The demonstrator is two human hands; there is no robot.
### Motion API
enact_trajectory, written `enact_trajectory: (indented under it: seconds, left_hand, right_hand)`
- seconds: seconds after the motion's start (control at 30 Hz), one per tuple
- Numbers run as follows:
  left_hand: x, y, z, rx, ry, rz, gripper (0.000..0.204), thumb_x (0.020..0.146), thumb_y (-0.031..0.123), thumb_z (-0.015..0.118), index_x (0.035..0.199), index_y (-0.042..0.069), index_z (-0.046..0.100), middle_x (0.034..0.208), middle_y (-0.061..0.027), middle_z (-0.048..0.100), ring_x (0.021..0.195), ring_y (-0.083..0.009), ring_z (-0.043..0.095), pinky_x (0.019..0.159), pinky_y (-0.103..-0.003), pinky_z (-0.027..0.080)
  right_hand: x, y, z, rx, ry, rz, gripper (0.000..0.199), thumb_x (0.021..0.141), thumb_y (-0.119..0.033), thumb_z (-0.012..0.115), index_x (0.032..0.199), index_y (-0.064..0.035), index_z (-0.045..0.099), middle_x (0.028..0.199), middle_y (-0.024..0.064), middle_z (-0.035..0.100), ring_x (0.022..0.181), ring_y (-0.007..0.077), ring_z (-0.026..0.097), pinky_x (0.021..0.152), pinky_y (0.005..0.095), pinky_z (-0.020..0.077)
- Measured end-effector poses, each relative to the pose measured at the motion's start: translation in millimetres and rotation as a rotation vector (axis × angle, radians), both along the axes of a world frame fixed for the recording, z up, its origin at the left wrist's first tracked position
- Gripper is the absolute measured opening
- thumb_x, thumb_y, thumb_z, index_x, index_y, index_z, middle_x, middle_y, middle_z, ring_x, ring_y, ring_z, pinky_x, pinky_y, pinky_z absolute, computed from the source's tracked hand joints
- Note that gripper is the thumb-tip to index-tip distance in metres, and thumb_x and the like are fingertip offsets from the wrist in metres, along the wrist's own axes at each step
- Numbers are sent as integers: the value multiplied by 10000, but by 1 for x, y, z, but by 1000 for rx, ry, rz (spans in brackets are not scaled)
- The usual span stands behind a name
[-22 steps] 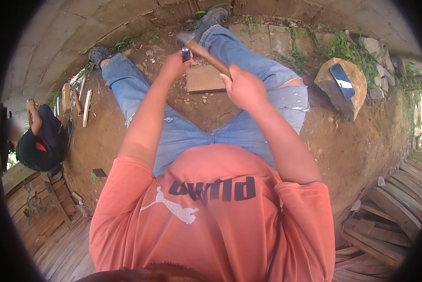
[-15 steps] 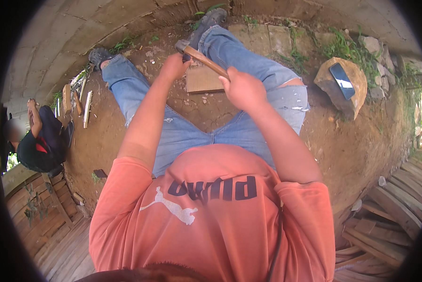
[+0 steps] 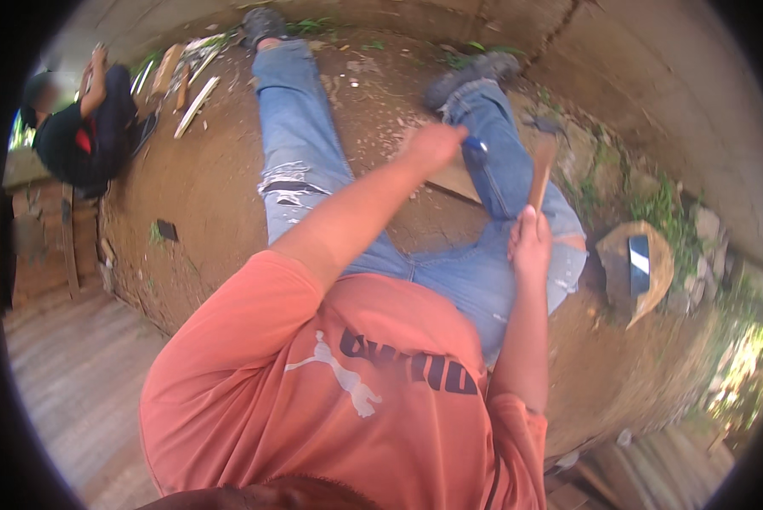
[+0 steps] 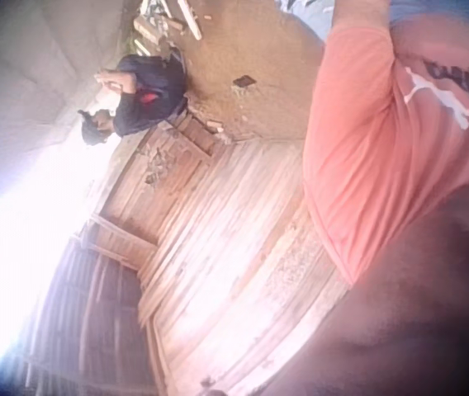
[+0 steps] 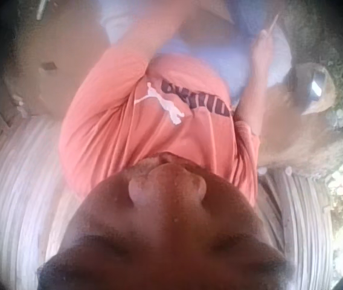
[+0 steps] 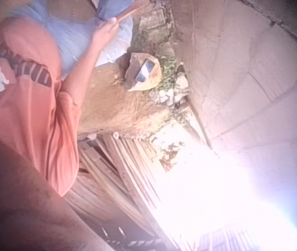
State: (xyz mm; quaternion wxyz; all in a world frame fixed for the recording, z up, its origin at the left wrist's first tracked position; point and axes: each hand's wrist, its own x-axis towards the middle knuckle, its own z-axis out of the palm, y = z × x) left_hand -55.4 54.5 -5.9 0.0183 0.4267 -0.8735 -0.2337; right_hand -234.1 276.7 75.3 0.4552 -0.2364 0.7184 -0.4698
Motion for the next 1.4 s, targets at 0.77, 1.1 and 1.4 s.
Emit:
enact_trajectory:
  seconds: [0.77, 1.1, 1.4]
  left_hand:
    - [87, -39, -1, 160, 463, 616, 321, 988, 259, 780, 1222, 48, 716, 1095, -199, 791, 1042, -394, 764, 931, -483, 597]
    - [146, -6, -24, 393, 855, 723, 246, 1013, 112, 770, 1184, -17, 650, 1005, -104, 754, 936, -177, 778, 763, -293, 625]
    - [123, 3, 15, 47, 656, 618, 287, 875, 231, 929, 971, 47, 730, 848, -87, 766, 756, -197, 715, 733, -355, 567]
  right_hand:
    - [3, -11, -14, 107, 88, 110, 387, 1157, -408, 533, 969, -72, 579, 655, -21, 497, 469, 74, 427, 407, 284, 355]
    - [4, -14, -13, 114, 74, 78, 383, 1142, -402, 560, 980, -57, 602, 660, -19, 512, 478, 80, 448, 413, 292, 365]
    - [2, -13, -15, 129, 115, 101, 390, 1137, -406, 576, 970, -56, 615, 665, -17, 521, 526, 85, 477, 459, 300, 389]
